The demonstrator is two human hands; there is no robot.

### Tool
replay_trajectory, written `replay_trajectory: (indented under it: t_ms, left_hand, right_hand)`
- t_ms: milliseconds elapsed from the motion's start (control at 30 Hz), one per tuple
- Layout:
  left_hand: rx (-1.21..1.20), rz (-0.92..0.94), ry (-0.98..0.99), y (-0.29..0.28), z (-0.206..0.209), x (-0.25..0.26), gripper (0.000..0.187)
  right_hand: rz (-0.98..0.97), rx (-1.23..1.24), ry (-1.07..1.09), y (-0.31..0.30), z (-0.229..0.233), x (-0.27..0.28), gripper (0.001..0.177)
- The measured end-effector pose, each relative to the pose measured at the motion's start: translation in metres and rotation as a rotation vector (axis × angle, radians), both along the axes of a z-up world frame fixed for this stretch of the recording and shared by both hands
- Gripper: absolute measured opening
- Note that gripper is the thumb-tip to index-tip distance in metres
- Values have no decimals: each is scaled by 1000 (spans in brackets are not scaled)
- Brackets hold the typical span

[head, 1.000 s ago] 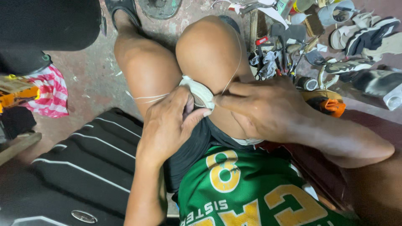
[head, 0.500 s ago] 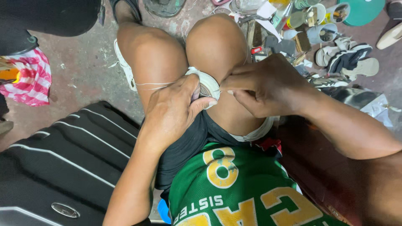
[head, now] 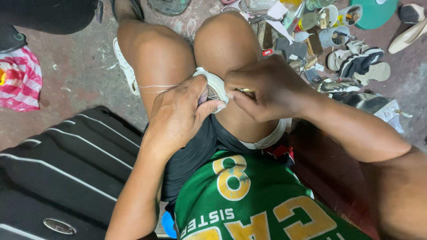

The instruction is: The person is repairing a white shoe by hand-sewing the sole to the upper. They use a needle and white thread, repeatedly pushing the needle through the shoe's edge and pulling the thread tight to secure the sole.

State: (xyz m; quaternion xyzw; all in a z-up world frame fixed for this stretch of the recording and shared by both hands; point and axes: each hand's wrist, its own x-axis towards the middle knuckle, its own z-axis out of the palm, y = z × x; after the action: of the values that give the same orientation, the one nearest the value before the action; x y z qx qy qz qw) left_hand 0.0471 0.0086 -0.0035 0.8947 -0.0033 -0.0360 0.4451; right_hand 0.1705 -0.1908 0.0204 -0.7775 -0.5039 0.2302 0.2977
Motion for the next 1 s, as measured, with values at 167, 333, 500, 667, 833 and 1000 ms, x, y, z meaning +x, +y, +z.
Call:
replay_trajectory:
  t_ms: [167,333,500,667,833,1000]
  left_hand:
    - [-16,108,63,-5,1,0,44]
    - [4,336,-107,-15,-1,-21,57]
    - [166,319,-317,-24,-6,-29,71]
    - [139,311,-306,-29,-8,-26,48]
    - [105,159,-329,-30,-8,-19,37]
    - [-31,171,-183,-29,-12,-25,14]
  right_hand:
    - [-30,46,81,-4,-6,3,7]
    - [-161,22,300,-28,-13,4,6]
    - [-242,89,341,-42,-17,-6,8]
    - [-336,143,503,-58,-24,-14,11]
    - [-339,139,399,-65,-34,-14,11]
    - [-358,159,427,-69,-36,-18,9]
